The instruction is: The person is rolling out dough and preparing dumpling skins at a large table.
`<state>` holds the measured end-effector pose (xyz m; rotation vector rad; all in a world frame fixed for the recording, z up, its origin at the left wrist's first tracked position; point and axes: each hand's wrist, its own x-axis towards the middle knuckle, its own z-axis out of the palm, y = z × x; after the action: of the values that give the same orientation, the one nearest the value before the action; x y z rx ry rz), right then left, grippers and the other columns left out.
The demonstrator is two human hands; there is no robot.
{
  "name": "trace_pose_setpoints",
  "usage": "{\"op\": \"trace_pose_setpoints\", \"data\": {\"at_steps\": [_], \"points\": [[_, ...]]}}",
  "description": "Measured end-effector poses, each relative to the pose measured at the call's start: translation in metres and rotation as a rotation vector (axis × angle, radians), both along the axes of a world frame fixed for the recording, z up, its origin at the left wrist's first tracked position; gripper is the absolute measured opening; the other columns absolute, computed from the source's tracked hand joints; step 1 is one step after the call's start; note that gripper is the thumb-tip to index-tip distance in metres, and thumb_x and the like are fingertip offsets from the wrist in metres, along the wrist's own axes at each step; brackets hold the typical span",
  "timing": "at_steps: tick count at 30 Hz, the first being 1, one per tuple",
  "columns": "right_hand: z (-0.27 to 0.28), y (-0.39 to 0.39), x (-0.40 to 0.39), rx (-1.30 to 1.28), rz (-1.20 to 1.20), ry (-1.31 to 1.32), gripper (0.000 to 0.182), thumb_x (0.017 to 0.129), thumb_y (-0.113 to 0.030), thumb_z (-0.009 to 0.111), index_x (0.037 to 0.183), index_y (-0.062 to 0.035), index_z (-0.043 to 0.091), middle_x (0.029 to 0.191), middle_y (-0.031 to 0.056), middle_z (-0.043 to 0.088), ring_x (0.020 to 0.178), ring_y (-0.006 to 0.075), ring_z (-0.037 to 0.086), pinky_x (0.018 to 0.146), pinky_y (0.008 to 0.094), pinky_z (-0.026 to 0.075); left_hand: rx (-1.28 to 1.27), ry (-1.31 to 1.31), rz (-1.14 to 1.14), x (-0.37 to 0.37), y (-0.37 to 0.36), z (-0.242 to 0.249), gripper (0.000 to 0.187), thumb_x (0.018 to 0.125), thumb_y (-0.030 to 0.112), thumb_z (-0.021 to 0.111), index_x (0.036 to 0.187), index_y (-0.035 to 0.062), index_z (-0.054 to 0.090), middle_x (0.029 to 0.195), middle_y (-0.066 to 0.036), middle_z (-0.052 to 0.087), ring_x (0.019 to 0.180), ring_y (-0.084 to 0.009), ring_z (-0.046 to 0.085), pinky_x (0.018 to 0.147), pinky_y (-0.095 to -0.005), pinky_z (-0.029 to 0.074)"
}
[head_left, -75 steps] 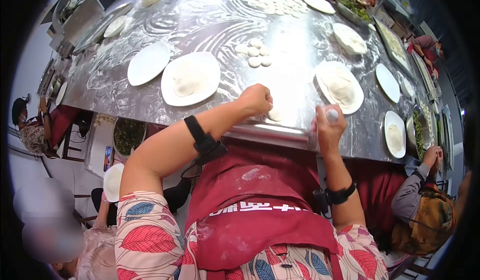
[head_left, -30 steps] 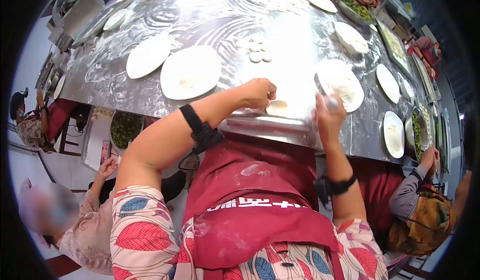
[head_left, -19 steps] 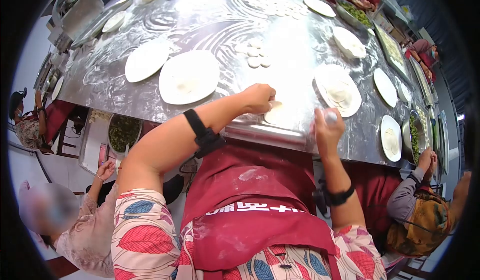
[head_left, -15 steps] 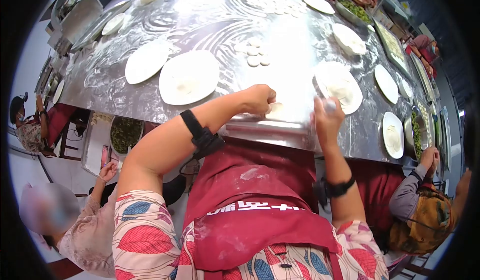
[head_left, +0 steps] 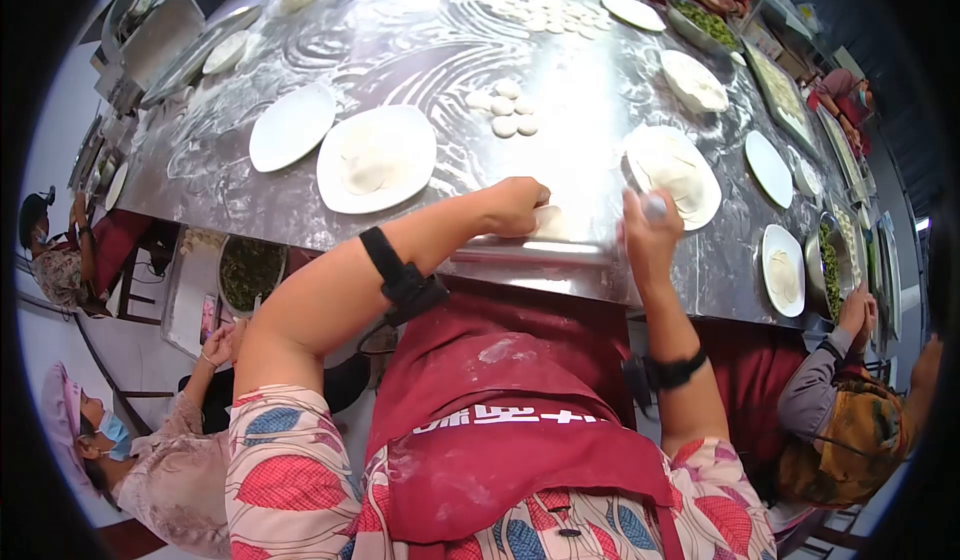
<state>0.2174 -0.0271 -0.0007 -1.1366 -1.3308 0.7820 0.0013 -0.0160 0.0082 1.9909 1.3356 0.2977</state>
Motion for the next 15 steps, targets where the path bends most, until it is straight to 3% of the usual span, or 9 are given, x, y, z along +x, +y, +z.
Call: {"op": "trace_pose_setpoints", "data": {"at_steps": [4, 8, 11, 14, 15], "points": [[-0.01, 0.064, -0.018, 0.113, 0.0, -0.135, 0.02, 0.08, -0.007, 0.068, 0.074, -0.0017, 0.049, 0.052, 0.0036, 0.05, 0.043, 0.0098, 0.046, 0.041, 0.0282, 0.035, 0.043, 0.016, 0.083, 0.012, 0.011, -0.004, 0.024, 0.074, 0.014, 0.06, 0.092, -0.0017, 0.063, 0.084, -0.023, 0.064, 0.083, -0.0371, 0.062, 0.074, -0.0416, 0.047], [-0.005, 0.013, 0.0, 0.003, -0.015, 0.007, 0.019, 0.081, -0.005, 0.067, 0.074, -0.0029, 0.051, 0.053, 0.0019, 0.051, 0.043, 0.0082, 0.049, 0.038, 0.0247, 0.035, 0.09, 0.123, -0.023, 0.012, 0.009, -0.002, 0.024, 0.075, 0.013, 0.059, 0.094, -0.0018, 0.063, 0.085, -0.023, 0.064, 0.085, -0.0365, 0.062, 0.076, -0.0412, 0.047], [-0.002, -0.034, 0.013, -0.028, 0.054, 0.099, 0.018, 0.082, -0.002, 0.066, 0.074, -0.0021, 0.05, 0.054, 0.0028, 0.053, 0.042, 0.0072, 0.05, 0.037, 0.0229, 0.036, 0.092, 0.028, 0.045, 0.004, 0.005, -0.009, 0.024, 0.075, 0.013, 0.059, 0.094, -0.0023, 0.063, 0.085, -0.023, 0.064, 0.085, -0.0364, 0.062, 0.077, -0.0413, 0.047], [0.004, -0.014, 0.003, -0.066, -0.023, 0.034, 0.018, 0.083, -0.002, 0.065, 0.074, -0.0023, 0.05, 0.055, 0.0027, 0.053, 0.042, 0.0074, 0.05, 0.037, 0.0227, 0.036, -0.112, -0.051, 0.058, 0.005, -0.004, 0.001, 0.025, 0.075, 0.012, 0.059, 0.095, -0.0025, 0.062, 0.085, -0.023, 0.064, 0.086, -0.036, 0.062, 0.078, -0.0409, 0.047], [0.0, 0.004, -0.001, 0.001, -0.024, 0.012, 0.018, 0.082, -0.003, 0.066, 0.074, -0.0023, 0.05, 0.055, 0.0025, 0.053, 0.042, 0.0075, 0.049, 0.037, 0.0236, 0.036, -0.069, -0.044, 0.075, 0.007, -0.004, 0.002, 0.025, 0.075, 0.012, 0.059, 0.094, -0.0026, 0.063, 0.085, -0.023, 0.064, 0.086, -0.0359, 0.062, 0.078, -0.0407, 0.047]]}}
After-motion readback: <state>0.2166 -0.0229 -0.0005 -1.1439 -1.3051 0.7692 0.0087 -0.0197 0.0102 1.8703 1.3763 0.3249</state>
